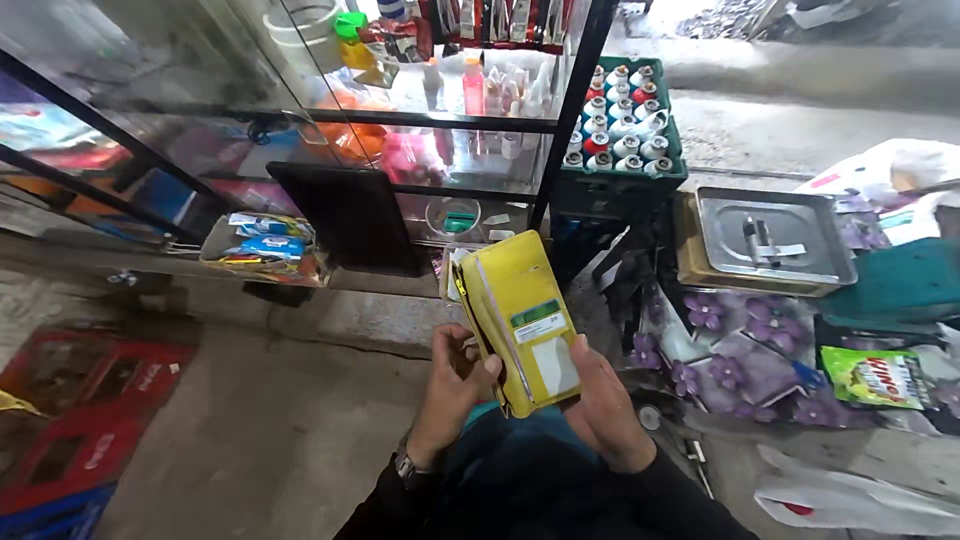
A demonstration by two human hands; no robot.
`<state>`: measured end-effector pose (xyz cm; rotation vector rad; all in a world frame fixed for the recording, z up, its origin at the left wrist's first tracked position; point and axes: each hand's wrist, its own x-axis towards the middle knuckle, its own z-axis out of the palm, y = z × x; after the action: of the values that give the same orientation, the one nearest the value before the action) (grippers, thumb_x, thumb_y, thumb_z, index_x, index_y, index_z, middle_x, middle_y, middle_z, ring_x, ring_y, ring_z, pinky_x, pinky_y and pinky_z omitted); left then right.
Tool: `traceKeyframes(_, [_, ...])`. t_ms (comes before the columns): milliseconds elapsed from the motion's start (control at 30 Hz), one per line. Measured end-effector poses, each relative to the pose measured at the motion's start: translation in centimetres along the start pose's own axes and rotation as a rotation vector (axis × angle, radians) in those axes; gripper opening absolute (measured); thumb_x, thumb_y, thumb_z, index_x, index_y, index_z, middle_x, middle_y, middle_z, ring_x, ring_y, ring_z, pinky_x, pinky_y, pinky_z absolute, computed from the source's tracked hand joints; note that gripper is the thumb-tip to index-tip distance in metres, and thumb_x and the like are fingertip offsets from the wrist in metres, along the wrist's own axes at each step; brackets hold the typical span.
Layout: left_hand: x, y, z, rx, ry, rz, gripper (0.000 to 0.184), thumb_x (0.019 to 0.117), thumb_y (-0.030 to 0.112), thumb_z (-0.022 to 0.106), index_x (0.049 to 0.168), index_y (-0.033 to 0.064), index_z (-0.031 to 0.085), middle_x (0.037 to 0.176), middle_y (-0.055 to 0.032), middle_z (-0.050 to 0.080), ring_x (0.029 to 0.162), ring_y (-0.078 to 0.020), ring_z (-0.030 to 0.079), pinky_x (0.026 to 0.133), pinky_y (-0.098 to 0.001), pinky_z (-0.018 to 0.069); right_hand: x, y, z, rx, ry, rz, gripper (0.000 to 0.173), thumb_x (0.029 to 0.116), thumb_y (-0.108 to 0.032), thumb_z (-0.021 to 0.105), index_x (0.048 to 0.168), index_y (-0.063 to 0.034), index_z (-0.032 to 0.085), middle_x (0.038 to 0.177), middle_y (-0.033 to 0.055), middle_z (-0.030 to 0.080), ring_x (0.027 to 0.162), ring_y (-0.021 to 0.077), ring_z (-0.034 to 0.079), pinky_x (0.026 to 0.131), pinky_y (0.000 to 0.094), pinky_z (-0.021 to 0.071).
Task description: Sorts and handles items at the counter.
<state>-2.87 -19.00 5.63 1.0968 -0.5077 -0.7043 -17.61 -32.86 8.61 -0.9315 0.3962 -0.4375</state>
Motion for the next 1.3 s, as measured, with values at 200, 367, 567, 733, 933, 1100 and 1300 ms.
traceKeyframes(200, [-3.5, 1.4, -2.5, -0.328, -0.098, -0.073, 0.054, 0.0928, 0.059, 0.063, 0.133, 0.0233, 0.066, 0.113, 0.0017, 0.077, 0.101, -0.008, 0.073, 0.09, -0.0296, 0.0612, 2.1, -1.8, 1.9, -0.911, -0.417, 0.153, 0.045, 0.1087, -0.051, 0.042, 0.122, -0.0155, 0.067, 0.095, -0.0006, 0.073, 0.084, 0.0108, 0.071, 0.074, 0.0366, 0.0617])
traceKeyframes(367, [-2.3, 0.5, -6.0, -0.867, -0.254, -0.131, 0.065, 0.0885, 0.036, 0.069, 0.143, 0.0036, 0.054, 0.144, -0.0301, 0.053, 0.122, -0.0451, 0.06, 0.1, -0.0586, 0.0512, 14.7, -3.1, 4.6, -1.397, -0.29, -0.175, 0.038, 0.1085, -0.042, 0.045, 0.115, -0.0124, 0.069, 0.107, 0.0055, 0.068, 0.097, 0.0193, 0.067, 0.087, 0.0459, 0.0576])
traceKeyframes(567, [-3.8, 0.8, -9.5, -0.802, -0.227, -0.069, 0.067, 0.0907, 0.04, 0.069, 0.145, 0.0032, 0.053, 0.145, -0.0282, 0.053, 0.12, -0.0414, 0.062, 0.099, -0.0546, 0.0531, 28.9, 0.4, 7.5, -2.011, -0.463, -0.262, 0.03, 0.0905, -0.007, 0.071, 0.12, -0.0069, 0.071, 0.119, 0.0181, 0.069, 0.112, 0.0382, 0.066, 0.094, 0.0599, 0.0545])
traceKeyframes(733, [-5.2, 0.3, -11.9, -0.74, -0.131, -0.016, 0.067, 0.0913, 0.041, 0.07, 0.145, 0.0055, 0.054, 0.147, -0.0264, 0.053, 0.125, -0.0396, 0.061, 0.104, -0.053, 0.0505, 31.4, 0.6, 9.6, -2.083, -0.521, 0.096, 0.037, 0.101, -0.012, 0.062, 0.135, 0.0037, 0.06, 0.138, 0.0271, 0.059, 0.13, 0.0442, 0.056, 0.109, 0.0633, 0.0422])
traceKeyframes(933, [-5.9, -0.3, -12.2, -0.751, -0.012, 0.007, 0.063, 0.0928, 0.04, 0.067, 0.145, 0.006, 0.054, 0.146, -0.0284, 0.052, 0.122, -0.0424, 0.062, 0.1, -0.0554, 0.0528, 31.7, -0.2, 10.3, -2.132, -0.599, 0.105, 0.032, 0.1019, -0.009, 0.057, 0.131, 0.0042, 0.062, 0.135, 0.0288, 0.059, 0.13, 0.0455, 0.054, 0.108, 0.0649, 0.0411])
traceKeyframes(1100, [-5.5, -0.6, -11.1, -0.772, 0.017, 0.005, 0.061, 0.0933, 0.039, 0.066, 0.143, 0.0055, 0.055, 0.145, -0.0295, 0.053, 0.122, -0.043, 0.062, 0.1, -0.0556, 0.0527, 33.3, 1.5, 8.1, -2.179, -0.672, 0.001, 0.033, 0.096, -0.011, 0.067, 0.126, 0.0026, 0.065, 0.129, 0.0269, 0.063, 0.123, 0.0449, 0.059, 0.103, 0.0659, 0.0453])
traceKeyframes(1300, [-4.9, -1.2, -9.9, -0.845, -0.038, -0.003, 0.06, 0.0921, 0.035, 0.065, 0.142, 0.0038, 0.055, 0.144, -0.0313, 0.052, 0.121, -0.0444, 0.062, 0.098, -0.0571, 0.053, 32.4, 0.1, 10.3, -2.197, -0.702, 0.099, 0.036, 0.0997, -0.017, 0.064, 0.128, 0.0052, 0.063, 0.135, 0.0286, 0.059, 0.13, 0.0452, 0.054, 0.109, 0.0642, 0.0408])
